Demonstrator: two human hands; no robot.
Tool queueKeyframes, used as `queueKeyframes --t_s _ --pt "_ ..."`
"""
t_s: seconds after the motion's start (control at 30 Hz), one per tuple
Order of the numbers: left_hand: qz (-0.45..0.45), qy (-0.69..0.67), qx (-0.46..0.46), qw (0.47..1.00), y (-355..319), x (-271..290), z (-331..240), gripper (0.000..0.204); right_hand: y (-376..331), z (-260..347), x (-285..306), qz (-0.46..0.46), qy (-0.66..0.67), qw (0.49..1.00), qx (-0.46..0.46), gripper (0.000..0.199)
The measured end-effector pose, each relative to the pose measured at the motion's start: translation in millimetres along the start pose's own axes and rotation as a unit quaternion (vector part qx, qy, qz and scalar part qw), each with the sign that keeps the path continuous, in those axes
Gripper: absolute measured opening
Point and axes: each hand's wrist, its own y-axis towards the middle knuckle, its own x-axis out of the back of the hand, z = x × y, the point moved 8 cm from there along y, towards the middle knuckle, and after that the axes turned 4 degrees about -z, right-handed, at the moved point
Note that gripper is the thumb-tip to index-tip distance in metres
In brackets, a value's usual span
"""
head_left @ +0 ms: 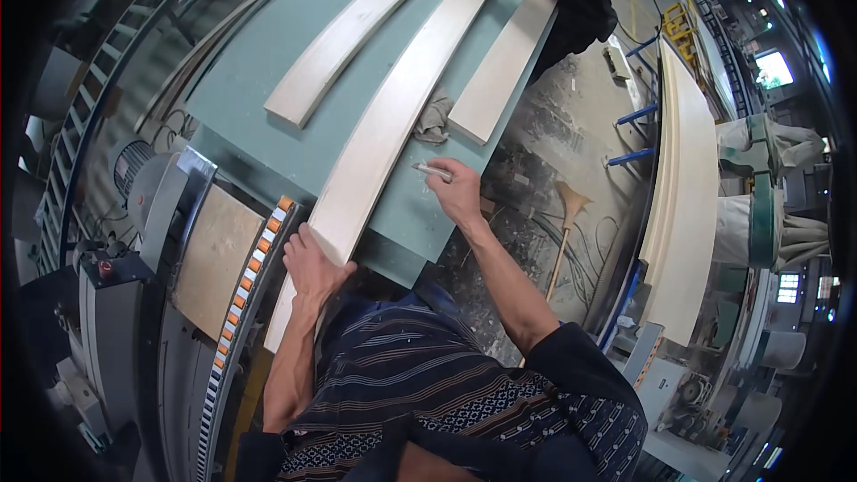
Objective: Feeding and organizing wooden panels on a factory production line machine.
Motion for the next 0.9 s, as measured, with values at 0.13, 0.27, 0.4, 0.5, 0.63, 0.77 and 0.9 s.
queueKeyframes --t_s 0.13,0.27,0.4,0.5,0.63,0.77,0.9 --pt "0.025 0.002 0.021 0.999 -40 5 49 0.12 -9 -24 21 0.007 0.214 0.957 -0.193 0.026" --pt "0.056 0.018 0.07 0.996 -110 19 109 0.122 -11 -27 35 0.02 0.331 0.904 -0.269 0.025" --pt "0.08 0.05 0.114 0.989 -188 34 180 0.122 -7 -23 34 0.049 0.368 0.882 -0.29 0.025" --pt "0.108 0.092 0.166 0.976 -238 40 228 0.123 14 -21 38 0.025 0.398 0.874 -0.278 0.025" --pt "0.103 0.1 0.197 0.97 -275 46 271 0.12 59 -28 49 -0.025 0.361 0.895 -0.26 0.029" --pt "0.136 0.113 0.227 0.958 -266 53 256 0.129 124 -41 60 -0.061 0.354 0.901 -0.243 0.03" --pt "0.097 0.117 0.174 0.973 -200 54 179 0.146 183 -63 54 -0.051 0.34 0.91 -0.231 0.024"
